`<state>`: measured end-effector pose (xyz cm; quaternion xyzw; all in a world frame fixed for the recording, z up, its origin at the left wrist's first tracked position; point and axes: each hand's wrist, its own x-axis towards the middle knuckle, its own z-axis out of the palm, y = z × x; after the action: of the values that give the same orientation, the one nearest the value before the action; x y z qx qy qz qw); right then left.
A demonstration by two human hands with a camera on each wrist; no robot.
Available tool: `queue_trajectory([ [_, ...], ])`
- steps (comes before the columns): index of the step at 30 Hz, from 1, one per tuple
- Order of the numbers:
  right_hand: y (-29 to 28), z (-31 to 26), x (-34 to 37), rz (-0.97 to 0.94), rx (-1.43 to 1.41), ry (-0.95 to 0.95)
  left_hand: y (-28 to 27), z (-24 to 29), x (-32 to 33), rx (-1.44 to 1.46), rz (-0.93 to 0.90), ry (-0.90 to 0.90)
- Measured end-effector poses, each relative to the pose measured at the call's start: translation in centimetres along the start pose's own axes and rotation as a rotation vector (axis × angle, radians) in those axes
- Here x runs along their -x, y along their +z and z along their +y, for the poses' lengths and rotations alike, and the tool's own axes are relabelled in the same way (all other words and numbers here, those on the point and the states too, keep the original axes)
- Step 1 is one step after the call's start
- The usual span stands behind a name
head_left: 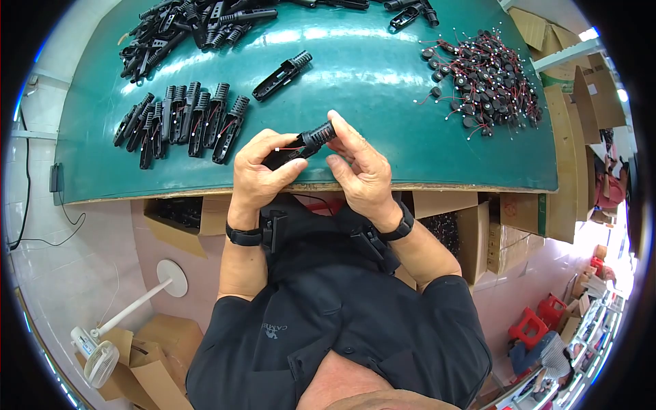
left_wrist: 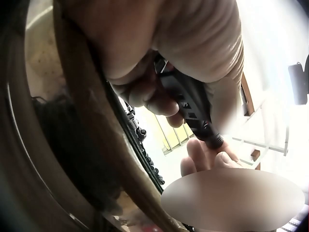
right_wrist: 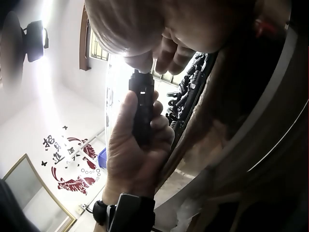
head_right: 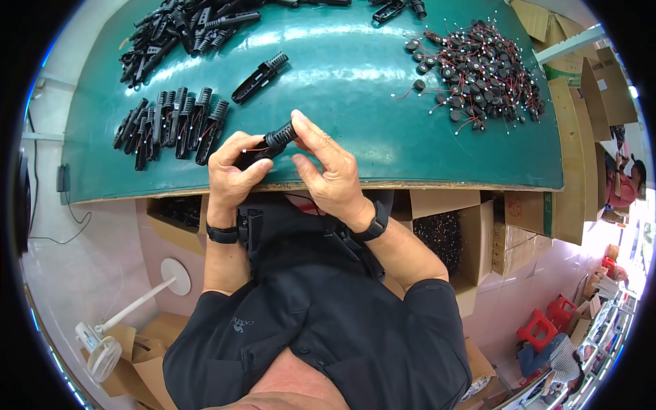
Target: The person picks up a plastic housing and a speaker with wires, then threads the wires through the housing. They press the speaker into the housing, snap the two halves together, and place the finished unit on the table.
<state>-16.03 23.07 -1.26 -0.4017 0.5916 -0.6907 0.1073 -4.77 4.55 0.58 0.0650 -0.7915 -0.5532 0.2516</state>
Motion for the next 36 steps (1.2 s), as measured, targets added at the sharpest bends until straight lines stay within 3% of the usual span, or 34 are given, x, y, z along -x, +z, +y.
queue_trajectory([
  [4,-0.7,-0.9,-0.3,-0.104,-0.077,0.131,0.0,0.1,-0.2,0.017,-0.016,-0.006],
  [15,0.2,-0.7,-1.9,-0.204,-0.084,0.174,0.1,-0.2,-0.1,-0.057,-0.065,0.042],
  [25,-0.1,-0.9,-3.3,-0.202,-0.037,0.174,0.1,-0.2,-0.1,-0.056,-0.098,0.0],
  [29,-0.7,-0.4,-3.1,-0.237,0.14,0.037,0.0,-0.2,-0.6,-0.053,-0.114,0.025],
  [32,-0.2,-0.3,-3.1,-0.223,-0.057,0.206,0.3,-0.2,-0.8,-0.019,-0.111,0.023],
  [36,-0.2,-1.1,-3.7,-0.132,-0.191,0.166,-0.2,-0.4,-0.3,0.02,-0.074,-0.006],
])
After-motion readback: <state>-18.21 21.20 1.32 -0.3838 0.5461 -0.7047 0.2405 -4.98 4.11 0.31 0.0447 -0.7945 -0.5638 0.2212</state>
